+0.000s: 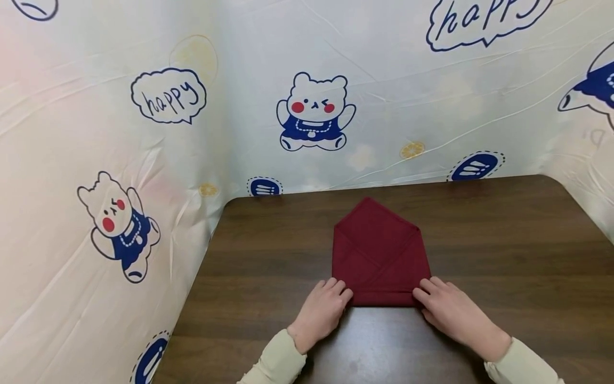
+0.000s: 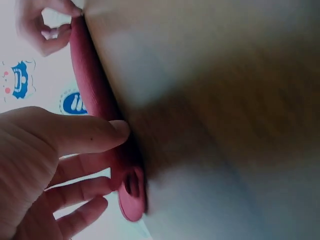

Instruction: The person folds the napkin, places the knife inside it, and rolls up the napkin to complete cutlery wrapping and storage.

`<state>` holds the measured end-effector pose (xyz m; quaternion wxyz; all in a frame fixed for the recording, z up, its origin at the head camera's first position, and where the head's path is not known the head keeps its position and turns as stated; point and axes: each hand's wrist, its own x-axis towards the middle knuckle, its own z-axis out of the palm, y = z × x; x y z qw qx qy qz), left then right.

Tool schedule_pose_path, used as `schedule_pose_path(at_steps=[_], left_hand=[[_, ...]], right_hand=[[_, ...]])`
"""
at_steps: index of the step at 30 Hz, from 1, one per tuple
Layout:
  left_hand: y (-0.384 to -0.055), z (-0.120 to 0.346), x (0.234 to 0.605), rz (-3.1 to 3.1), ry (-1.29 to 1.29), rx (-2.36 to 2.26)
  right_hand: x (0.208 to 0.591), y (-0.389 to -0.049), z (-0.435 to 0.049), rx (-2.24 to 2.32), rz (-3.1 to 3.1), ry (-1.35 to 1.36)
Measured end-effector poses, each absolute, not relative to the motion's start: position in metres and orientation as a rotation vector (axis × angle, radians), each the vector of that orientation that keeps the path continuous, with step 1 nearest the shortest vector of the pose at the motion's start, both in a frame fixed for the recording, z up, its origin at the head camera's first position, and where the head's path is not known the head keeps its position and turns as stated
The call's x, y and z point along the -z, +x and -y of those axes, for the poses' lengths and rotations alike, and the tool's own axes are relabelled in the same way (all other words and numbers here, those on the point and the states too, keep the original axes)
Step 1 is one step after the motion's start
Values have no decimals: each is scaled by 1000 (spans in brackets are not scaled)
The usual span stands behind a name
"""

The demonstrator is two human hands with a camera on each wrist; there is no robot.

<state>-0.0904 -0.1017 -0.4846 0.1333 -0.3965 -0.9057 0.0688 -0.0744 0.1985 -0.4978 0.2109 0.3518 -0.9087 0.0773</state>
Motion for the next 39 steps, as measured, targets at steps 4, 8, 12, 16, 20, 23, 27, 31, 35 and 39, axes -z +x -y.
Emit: schedule_pose_path(at_steps=[4, 8, 12, 16, 20, 23, 27, 31, 35, 39], left_hand=[[-87, 96, 484, 2605, -1157, -215], [-85, 93, 486, 2587, -1187, -246], [-84, 91, 488, 2535, -1208, -303], [-85, 90, 489, 2527, -1198, -329], [-86, 91, 490, 2538, -1182, -341], [-87, 91, 491, 2546, -1181, -337], [-87, 93, 491, 2562, -1193, -315], [-87, 94, 489, 2592, -1195, -285], [-87, 95, 489, 2612, -1174, -261], [-87, 95, 491, 2604, -1157, -246]], right_hand=[[498, -75, -194, -204, 2525, 933], [497, -75, -192, -203, 2518, 916], [497, -77, -191, -206, 2503, 923], [498, -79, -189, -222, 2495, 943], [496, -79, -189, -211, 2500, 954], [496, -79, -189, -200, 2513, 959], [496, -76, -189, -196, 2538, 964], [496, -74, -188, -200, 2544, 961], [498, -75, -188, -176, 2551, 951], [498, -76, -188, -165, 2569, 948]])
